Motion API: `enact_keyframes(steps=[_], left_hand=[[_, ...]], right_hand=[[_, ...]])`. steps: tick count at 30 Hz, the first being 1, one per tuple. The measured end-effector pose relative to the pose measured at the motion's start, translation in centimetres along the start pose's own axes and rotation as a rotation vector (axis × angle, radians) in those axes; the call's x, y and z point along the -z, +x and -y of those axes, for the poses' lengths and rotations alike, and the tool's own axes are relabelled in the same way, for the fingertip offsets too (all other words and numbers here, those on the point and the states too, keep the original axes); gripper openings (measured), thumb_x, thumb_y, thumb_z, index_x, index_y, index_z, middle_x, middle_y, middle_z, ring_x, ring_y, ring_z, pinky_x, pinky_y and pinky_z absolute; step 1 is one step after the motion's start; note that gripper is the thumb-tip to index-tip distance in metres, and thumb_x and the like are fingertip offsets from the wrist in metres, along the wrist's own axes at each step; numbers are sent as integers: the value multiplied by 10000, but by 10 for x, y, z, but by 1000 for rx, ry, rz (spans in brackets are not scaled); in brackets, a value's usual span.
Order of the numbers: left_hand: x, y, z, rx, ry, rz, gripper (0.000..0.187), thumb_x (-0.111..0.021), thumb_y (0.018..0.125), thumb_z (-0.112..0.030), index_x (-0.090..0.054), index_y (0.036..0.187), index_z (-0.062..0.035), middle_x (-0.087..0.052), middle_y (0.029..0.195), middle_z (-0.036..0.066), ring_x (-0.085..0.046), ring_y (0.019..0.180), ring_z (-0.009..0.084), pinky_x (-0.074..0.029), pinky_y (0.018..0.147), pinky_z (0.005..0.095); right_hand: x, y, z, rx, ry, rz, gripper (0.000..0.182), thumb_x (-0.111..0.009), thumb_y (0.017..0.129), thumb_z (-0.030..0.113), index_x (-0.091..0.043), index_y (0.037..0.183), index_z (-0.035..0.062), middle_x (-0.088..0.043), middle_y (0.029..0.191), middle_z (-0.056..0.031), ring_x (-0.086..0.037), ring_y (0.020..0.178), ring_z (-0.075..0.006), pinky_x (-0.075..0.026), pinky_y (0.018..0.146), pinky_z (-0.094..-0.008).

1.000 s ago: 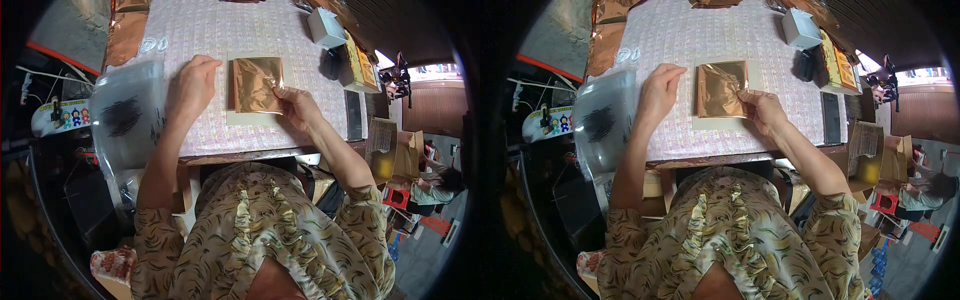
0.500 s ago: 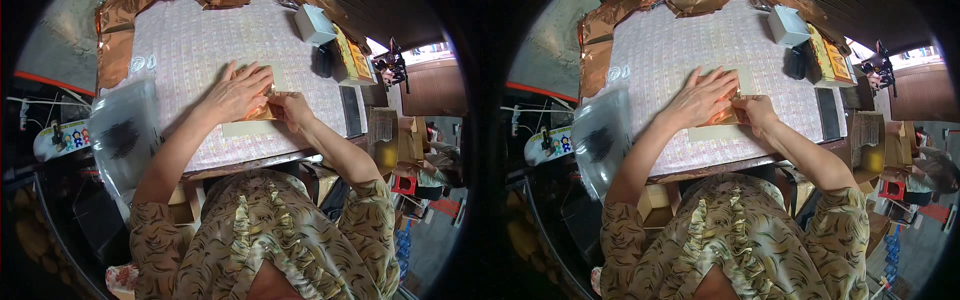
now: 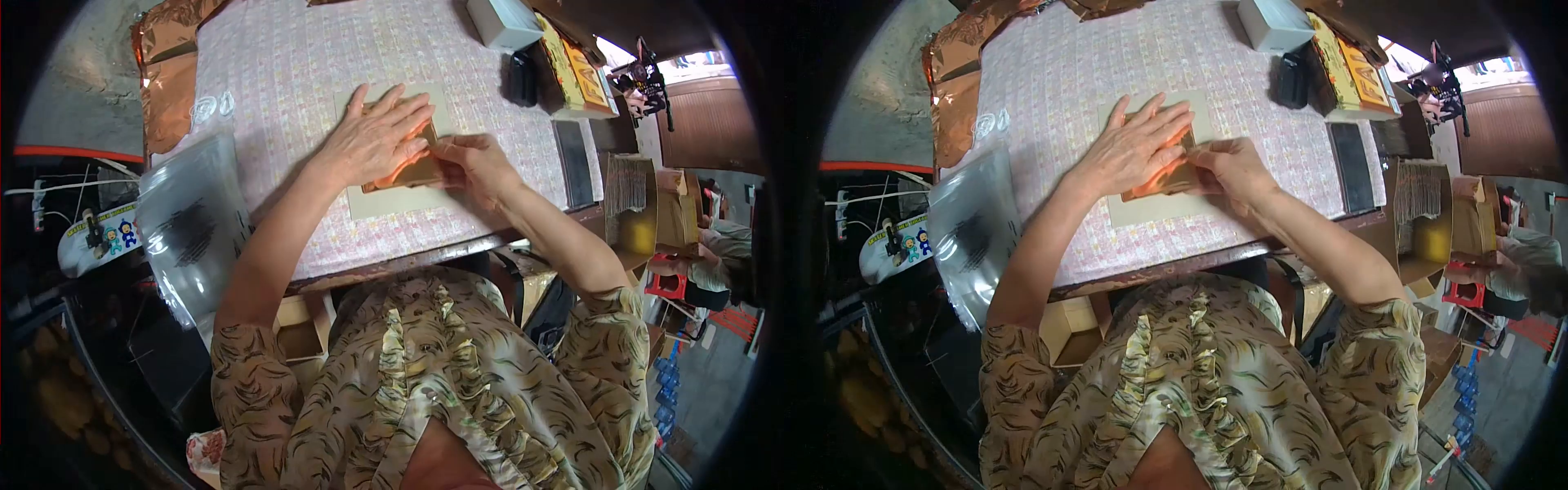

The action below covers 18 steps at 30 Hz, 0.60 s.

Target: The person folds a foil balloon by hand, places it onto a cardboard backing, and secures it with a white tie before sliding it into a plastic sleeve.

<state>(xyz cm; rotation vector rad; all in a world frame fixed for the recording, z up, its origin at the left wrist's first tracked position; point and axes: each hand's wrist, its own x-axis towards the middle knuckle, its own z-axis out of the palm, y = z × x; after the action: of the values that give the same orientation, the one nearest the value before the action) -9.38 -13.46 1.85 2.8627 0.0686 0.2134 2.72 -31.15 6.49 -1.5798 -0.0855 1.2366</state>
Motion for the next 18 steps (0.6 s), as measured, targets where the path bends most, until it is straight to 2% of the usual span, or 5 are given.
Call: enact_keyframes(steps=[5,11,14,16,18], left_hand=[[-8,-1,3,-1,18,1,584,-359,1100,-527,-415,1609,-244,-362,1685,-27,-285,1572,241,-104,1294,602],[-12,-1,1,-7,44,-34,561,-434,1089,-494,-430,1597,-257,-331,1697,1,-305,1562,217,-114,1288,611],[-10,-1,1,-6,85,-13,560,-443,1083,-498,-425,1600,-283,-312,1705,24,-302,1562,214,-118,1282,615],[-8,-1,1,-12,43,-4,618,-458,1075,-504,-405,1611,-201,-319,1703,44,-284,1571,221,-123,1278,611],[-8,0,0,-5,49,-23,663,-463,1071,-508,-382,1614,-136,-329,1696,71,-281,1573,229,-118,1278,611]], right_hand=[[21,-15,9,143,-570,140,308,-695,1033,245,-730,960,-53,-725,777,-86,-678,615,-131,-532,547,-245],[18,-20,-4,368,-1035,52,299,-728,975,246,-737,862,-31,-729,711,-95,-676,580,-275,-551,600,-407],[20,-24,-1,647,-1357,-13,250,-724,986,229,-734,1035,-16,-754,882,-121,-719,748,-301,-566,684,-415],[26,-8,-8,1103,-1289,-150,396,-647,1025,236,-630,1372,46,-655,1367,-180,-641,1207,-382,-512,1009,-483],[26,8,-10,1133,-1354,-103,487,-606,1045,234,-498,1493,74,-501,1520,-165,-503,1360,-373,-400,1120,-512]])
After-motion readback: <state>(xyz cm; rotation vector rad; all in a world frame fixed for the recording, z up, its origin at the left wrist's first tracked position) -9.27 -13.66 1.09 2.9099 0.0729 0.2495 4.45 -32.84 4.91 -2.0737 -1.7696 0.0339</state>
